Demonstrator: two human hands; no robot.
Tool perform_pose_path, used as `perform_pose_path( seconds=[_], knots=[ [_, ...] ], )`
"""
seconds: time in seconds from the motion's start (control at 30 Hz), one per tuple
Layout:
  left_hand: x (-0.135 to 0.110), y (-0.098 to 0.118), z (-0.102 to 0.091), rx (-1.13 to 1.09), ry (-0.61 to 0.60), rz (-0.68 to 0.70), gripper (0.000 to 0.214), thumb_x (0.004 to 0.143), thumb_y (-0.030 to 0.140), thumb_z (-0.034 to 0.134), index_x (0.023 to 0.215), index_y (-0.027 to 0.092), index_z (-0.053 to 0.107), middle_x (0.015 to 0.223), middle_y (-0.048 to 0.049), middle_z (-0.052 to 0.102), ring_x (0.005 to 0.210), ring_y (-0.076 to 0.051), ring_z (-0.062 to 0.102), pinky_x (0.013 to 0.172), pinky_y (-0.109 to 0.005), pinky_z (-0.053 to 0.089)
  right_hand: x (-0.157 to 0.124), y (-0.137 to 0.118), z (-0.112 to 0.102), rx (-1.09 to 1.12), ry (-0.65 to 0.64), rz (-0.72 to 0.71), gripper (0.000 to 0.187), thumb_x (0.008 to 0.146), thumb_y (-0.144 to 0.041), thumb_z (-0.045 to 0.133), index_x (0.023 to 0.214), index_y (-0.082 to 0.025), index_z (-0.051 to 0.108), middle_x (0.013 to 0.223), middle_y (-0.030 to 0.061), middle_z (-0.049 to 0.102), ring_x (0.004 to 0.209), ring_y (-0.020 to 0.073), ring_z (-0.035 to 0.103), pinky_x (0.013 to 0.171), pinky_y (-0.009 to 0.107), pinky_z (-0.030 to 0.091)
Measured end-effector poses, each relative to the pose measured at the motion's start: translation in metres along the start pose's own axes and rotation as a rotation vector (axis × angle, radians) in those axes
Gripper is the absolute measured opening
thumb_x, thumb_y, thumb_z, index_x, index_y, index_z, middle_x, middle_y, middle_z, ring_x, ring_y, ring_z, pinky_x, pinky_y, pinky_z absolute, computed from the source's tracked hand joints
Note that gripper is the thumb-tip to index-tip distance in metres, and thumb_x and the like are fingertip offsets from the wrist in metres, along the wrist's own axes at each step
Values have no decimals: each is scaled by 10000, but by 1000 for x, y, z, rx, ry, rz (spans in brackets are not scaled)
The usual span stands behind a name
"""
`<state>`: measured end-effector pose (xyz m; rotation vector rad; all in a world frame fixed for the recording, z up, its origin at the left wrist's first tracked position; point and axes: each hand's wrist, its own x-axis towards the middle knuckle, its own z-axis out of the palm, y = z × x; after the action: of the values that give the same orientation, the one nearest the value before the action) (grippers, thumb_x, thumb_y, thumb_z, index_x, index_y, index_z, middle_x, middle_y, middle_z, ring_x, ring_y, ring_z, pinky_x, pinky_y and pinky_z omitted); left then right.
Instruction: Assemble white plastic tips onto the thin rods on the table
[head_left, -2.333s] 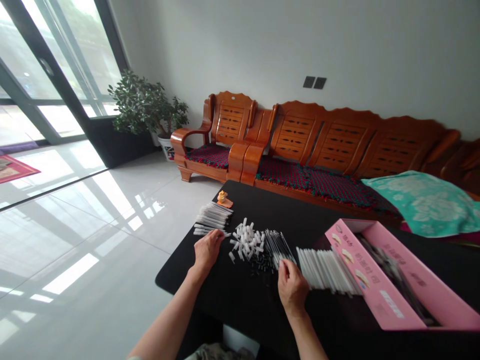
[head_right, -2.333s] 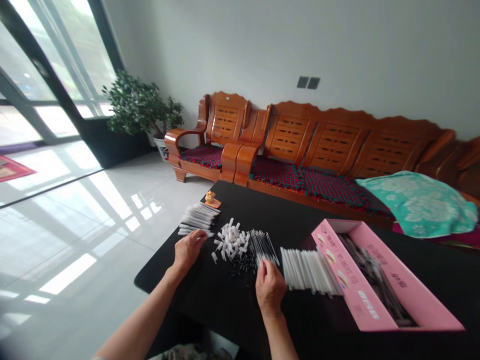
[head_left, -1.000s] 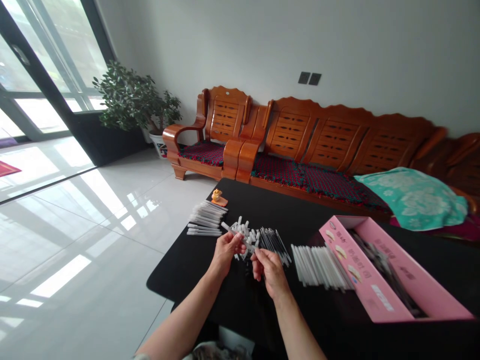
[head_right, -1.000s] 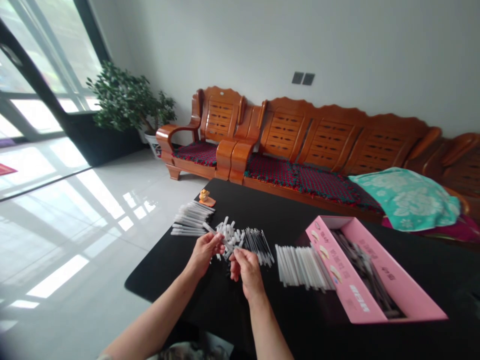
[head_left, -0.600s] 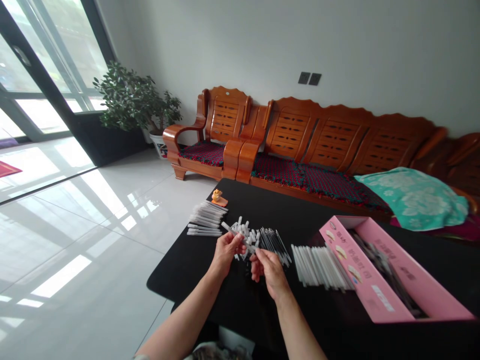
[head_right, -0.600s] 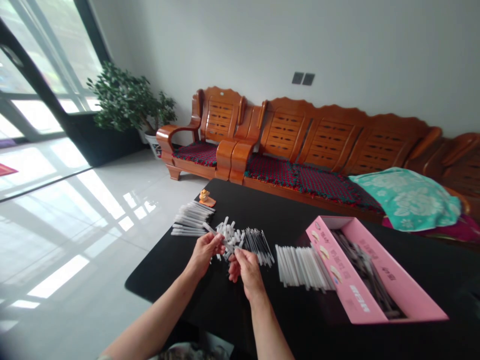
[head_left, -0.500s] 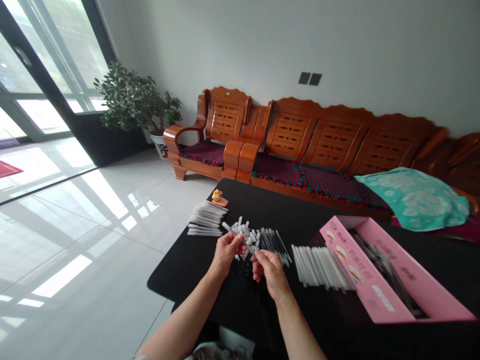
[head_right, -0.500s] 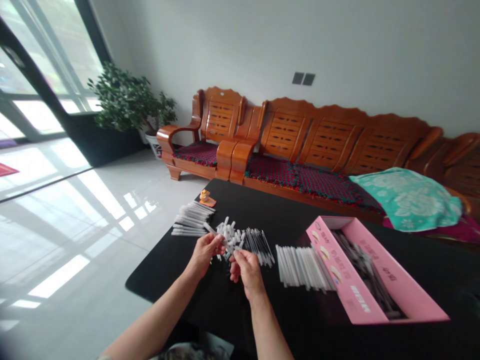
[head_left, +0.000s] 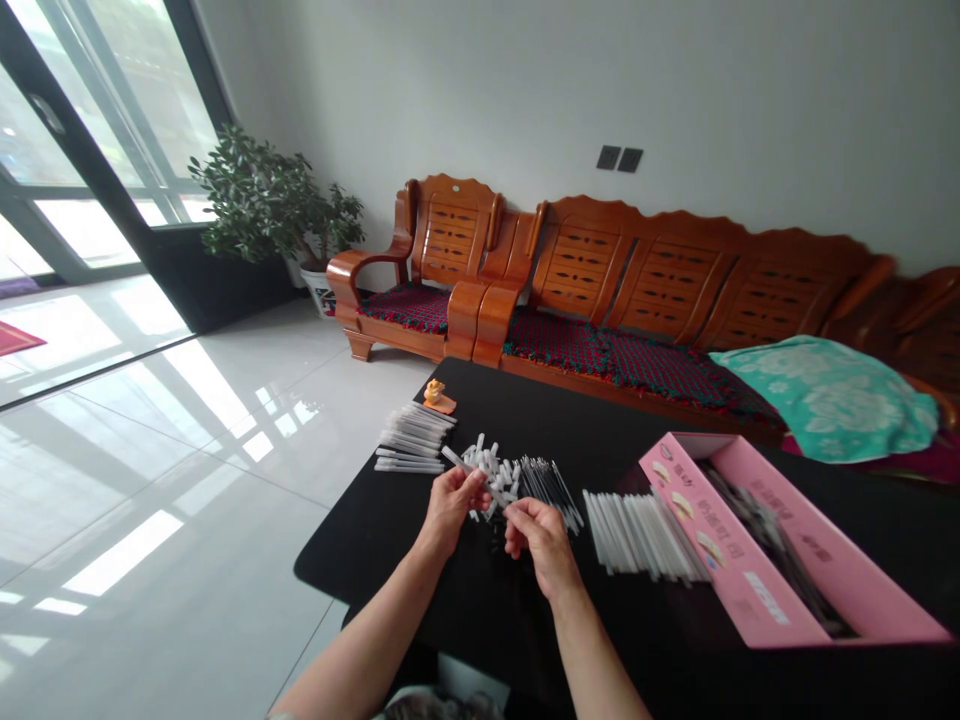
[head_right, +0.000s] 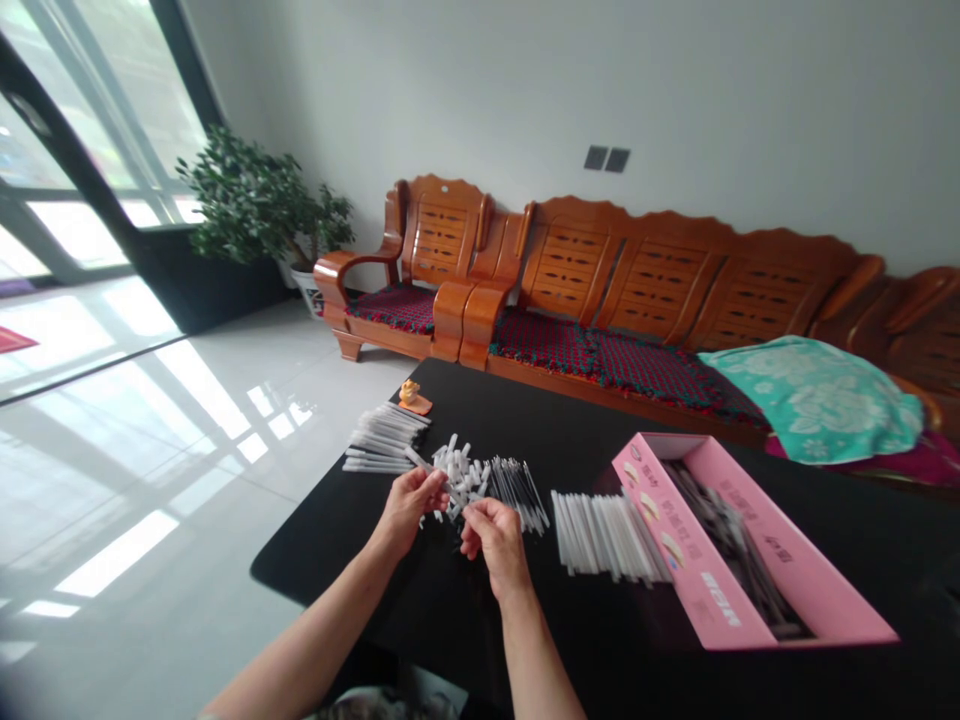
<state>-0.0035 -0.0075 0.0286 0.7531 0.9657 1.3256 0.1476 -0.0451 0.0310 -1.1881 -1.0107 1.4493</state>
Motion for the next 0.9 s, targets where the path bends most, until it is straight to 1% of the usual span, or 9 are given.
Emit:
perform_pose_path(
  seconds=[0.07, 0.2, 0.27, 0.37, 0.53, 0.67, 0.73, 0.83, 0.9],
  knots=[
    [1, -2, -1, 0, 3, -1, 407, 662, 475, 807, 777, 118, 650, 598, -2, 625, 522, -124, 603, 531, -233, 510, 0, -1, 0, -5, 16, 12, 417, 694, -515, 765, 781, -131, 626, 564, 0, 625, 429, 93, 551, 389, 179, 382],
    [2, -3, -1, -5, -7, 5, 400, 679, 473, 798, 787, 117, 649, 609, -4, 629, 525, -121, 603, 531, -229, 510, -1, -2, 2, -20, -17, 36, 487, 770, -612, 655, 774, -125, 633, 512, 4, 599, 386, 102, 533, 351, 185, 351],
    [2, -2, -1, -4, -10, 4, 401, 674, 473, 801, 786, 119, 650, 617, -3, 630, 525, -122, 603, 526, -230, 508, 0, -2, 2, -18, -22, 18, 454, 756, -582, 684, 757, -131, 627, 510, -6, 594, 389, 96, 529, 360, 184, 362],
    [1, -1, -1, -2, -4, 1, 407, 666, 477, 804, 783, 118, 652, 613, -1, 627, 523, -123, 603, 530, -235, 511, 0, -1, 2, -7, 11, 19, 420, 684, -515, 774, 787, -135, 626, 565, -3, 629, 429, 96, 556, 390, 180, 392],
    [0, -2, -1, -7, -9, 1, 412, 660, 479, 808, 778, 116, 654, 610, -2, 629, 520, -120, 604, 530, -232, 510, -1, 1, 2, -5, -20, 37, 478, 766, -601, 668, 782, -125, 631, 517, -2, 601, 392, 101, 537, 358, 184, 364],
    [1, -3, -2, 2, 0, -4, 414, 662, 479, 807, 776, 112, 651, 606, -10, 631, 523, -129, 612, 532, -238, 513, -1, 1, 2, 3, 0, 20, 437, 701, -540, 757, 785, -131, 629, 560, -5, 626, 426, 97, 560, 386, 180, 393],
    [1, -3, -2, 1, 3, -3, 419, 663, 481, 806, 783, 110, 652, 608, -13, 634, 523, -130, 612, 538, -242, 517, -1, 1, 2, 5, 0, 58, 478, 715, -588, 724, 788, -125, 633, 554, 11, 633, 413, 112, 567, 369, 188, 390],
    [2, -2, -2, 0, 0, -5, 422, 659, 483, 808, 785, 112, 652, 613, -15, 640, 522, -128, 609, 540, -242, 518, -2, 1, 3, 11, -29, 79, 529, 780, -652, 621, 750, -124, 625, 468, -1, 582, 347, 111, 519, 329, 191, 352],
    [2, -2, -2, 0, -6, -7, 417, 658, 480, 809, 777, 113, 650, 616, -15, 639, 522, -126, 608, 539, -239, 517, -2, 2, 3, 18, -45, 49, 487, 772, -615, 661, 744, -131, 618, 461, -19, 567, 346, 95, 502, 336, 182, 349]
  ],
)
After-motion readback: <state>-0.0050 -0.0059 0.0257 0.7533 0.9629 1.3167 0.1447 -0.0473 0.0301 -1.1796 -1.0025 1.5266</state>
